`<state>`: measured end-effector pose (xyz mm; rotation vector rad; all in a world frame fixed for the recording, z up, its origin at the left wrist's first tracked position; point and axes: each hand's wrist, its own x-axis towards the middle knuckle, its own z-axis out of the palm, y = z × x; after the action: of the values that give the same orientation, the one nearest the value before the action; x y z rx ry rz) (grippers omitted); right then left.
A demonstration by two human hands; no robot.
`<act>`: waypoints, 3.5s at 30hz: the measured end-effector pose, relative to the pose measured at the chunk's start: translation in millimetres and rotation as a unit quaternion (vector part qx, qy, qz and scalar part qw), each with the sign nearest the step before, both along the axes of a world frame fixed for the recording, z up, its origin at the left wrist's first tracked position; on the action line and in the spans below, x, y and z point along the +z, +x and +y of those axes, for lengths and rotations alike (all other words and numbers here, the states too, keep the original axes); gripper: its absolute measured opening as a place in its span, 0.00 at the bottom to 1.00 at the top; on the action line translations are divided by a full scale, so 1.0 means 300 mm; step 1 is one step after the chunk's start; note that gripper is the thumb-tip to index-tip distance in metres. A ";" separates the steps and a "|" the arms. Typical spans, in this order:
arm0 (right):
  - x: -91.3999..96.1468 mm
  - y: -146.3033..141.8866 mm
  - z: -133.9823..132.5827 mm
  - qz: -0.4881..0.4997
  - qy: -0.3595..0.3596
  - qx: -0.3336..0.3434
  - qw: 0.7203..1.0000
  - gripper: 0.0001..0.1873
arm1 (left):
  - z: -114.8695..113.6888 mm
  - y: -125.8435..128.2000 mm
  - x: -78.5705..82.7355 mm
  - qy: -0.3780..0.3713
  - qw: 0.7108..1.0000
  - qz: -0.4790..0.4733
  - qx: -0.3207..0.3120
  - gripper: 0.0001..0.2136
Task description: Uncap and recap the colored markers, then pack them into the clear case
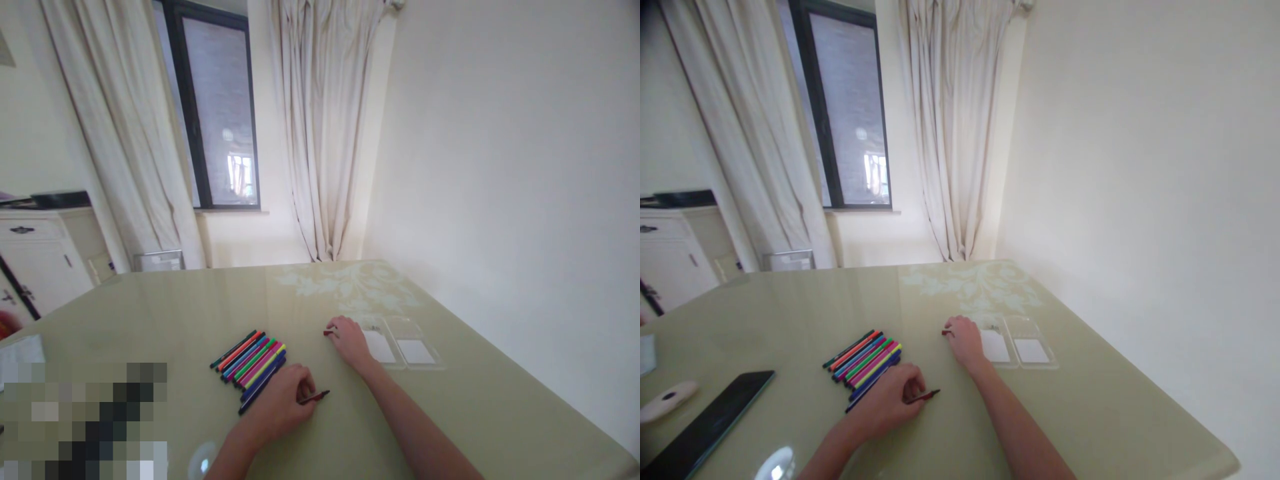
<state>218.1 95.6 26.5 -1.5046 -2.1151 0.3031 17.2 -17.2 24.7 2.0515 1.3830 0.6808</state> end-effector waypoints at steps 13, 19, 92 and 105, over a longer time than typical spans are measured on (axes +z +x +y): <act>-0.016 0.042 -0.118 0.138 0.033 0.058 0.988 0.10 | 0.047 -0.201 0.019 -0.022 0.960 0.190 0.205 0.02; 0.002 -0.012 -0.169 0.222 -0.020 0.135 0.965 0.09 | 0.038 -0.104 0.013 0.086 0.977 0.142 0.132 0.05; 0.059 0.007 -0.161 0.272 -0.006 0.180 0.945 0.08 | 0.038 -0.038 0.034 0.048 0.994 -0.034 0.094 0.09; 0.094 0.133 -0.111 0.501 -0.118 0.140 0.846 0.14 | 0.043 -0.076 0.019 0.033 0.994 0.029 0.101 0.08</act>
<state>257.9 62.1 54.8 -0.8015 -1.4198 1.1982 -5.7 -4.1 30.3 2.0140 1.6362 0.7668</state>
